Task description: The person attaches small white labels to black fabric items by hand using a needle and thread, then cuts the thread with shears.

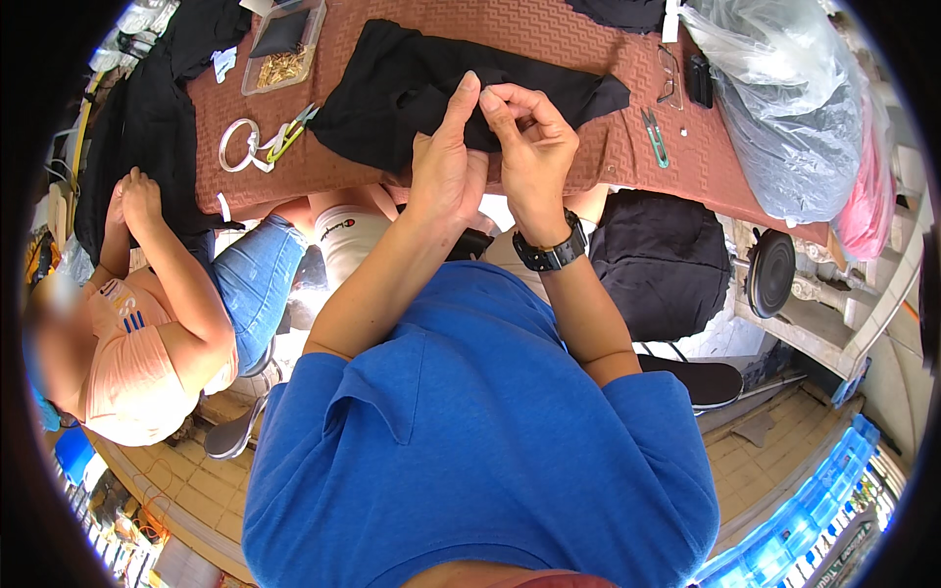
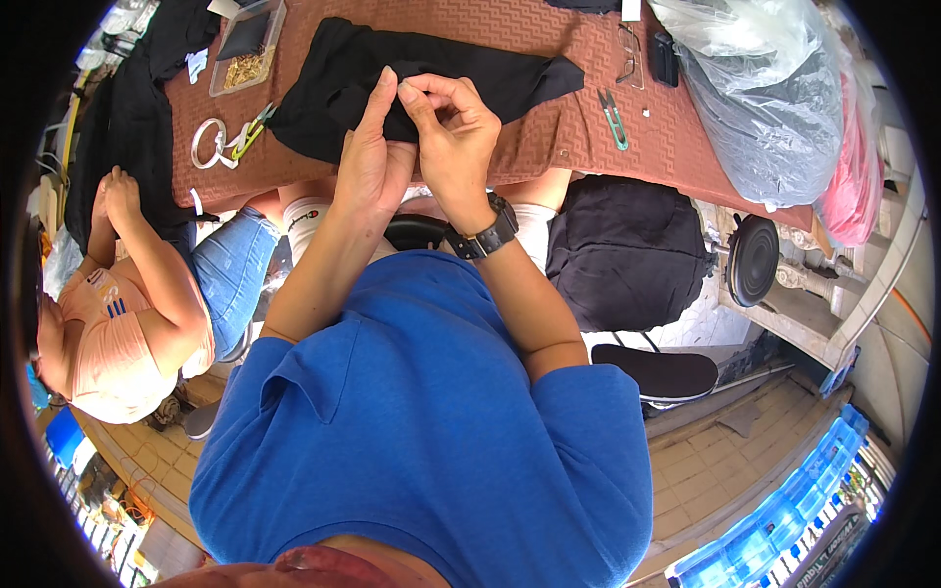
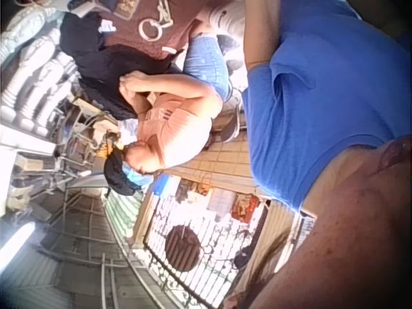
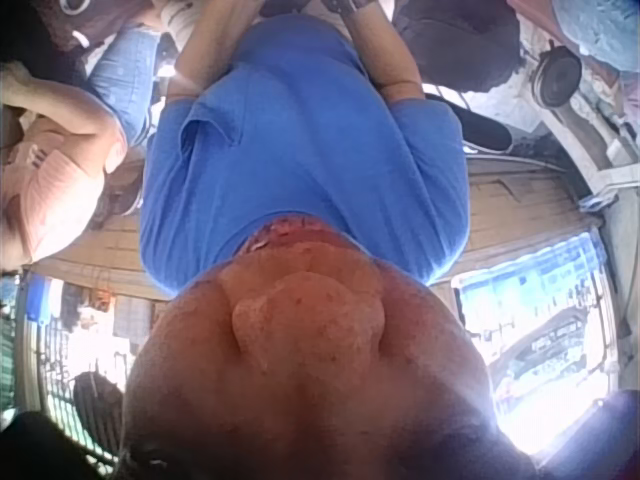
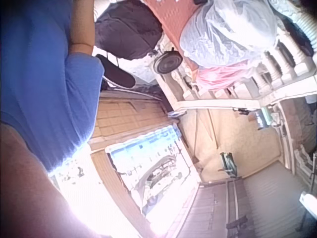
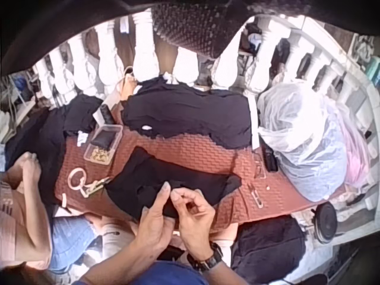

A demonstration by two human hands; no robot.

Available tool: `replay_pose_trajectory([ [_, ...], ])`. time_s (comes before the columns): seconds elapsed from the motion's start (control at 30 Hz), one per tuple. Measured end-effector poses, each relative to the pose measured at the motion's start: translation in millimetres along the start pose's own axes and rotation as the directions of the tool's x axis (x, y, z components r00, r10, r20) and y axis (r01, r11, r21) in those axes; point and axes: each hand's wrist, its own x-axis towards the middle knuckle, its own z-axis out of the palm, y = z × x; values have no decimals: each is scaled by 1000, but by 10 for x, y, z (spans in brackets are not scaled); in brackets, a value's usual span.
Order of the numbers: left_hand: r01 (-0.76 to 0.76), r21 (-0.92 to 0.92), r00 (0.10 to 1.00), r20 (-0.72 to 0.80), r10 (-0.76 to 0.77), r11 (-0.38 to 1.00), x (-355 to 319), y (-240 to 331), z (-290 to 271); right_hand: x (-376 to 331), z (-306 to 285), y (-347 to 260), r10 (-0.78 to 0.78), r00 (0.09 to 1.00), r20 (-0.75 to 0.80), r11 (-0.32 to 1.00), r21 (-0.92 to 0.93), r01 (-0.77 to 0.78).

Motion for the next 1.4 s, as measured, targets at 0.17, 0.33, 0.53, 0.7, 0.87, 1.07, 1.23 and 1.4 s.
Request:
replay_pose_trajectory([
  [0.17, 36, 42, 999, -12, -36, 998, -73, 45, 43, 11, 21, -99, 92, 996, -16, 994, 59, -91],
  [0.33, -84, 16, 996, 38, 83, 996, 17, 60, -41, 27, -53, -158, 101, 990, 98, 993, 44, -106],
  [0.53, -84, 42, 996, 47, 82, 996, -6, 79, -9, 26, -100, -125, 62, 991, 122, 997, 42, -68],
  [0.7, -114, 63, 977, 187, 101, 991, 15, 143, -69, 88, -209, -189, 45, 990, 132, 995, -92, -33],
  [0.87, -103, 86, 986, 139, 90, 991, -41, 136, -18, 116, -190, -207, -106, 978, 180, 923, -347, 164],
  [1.07, -145, 95, 985, 112, 134, 985, -39, 80, -42, 164, -190, -176, -184, 956, 230, 848, -455, 273],
  [1.23, -218, 110, 967, 156, 200, 970, -31, 87, -57, 242, -288, -233, 71, 956, 286, 971, -241, 0],
  [1.4, -210, 119, 965, 185, 186, 970, 5, 83, -120, 284, -352, -357, 304, 880, 366, 953, -132, -274],
])
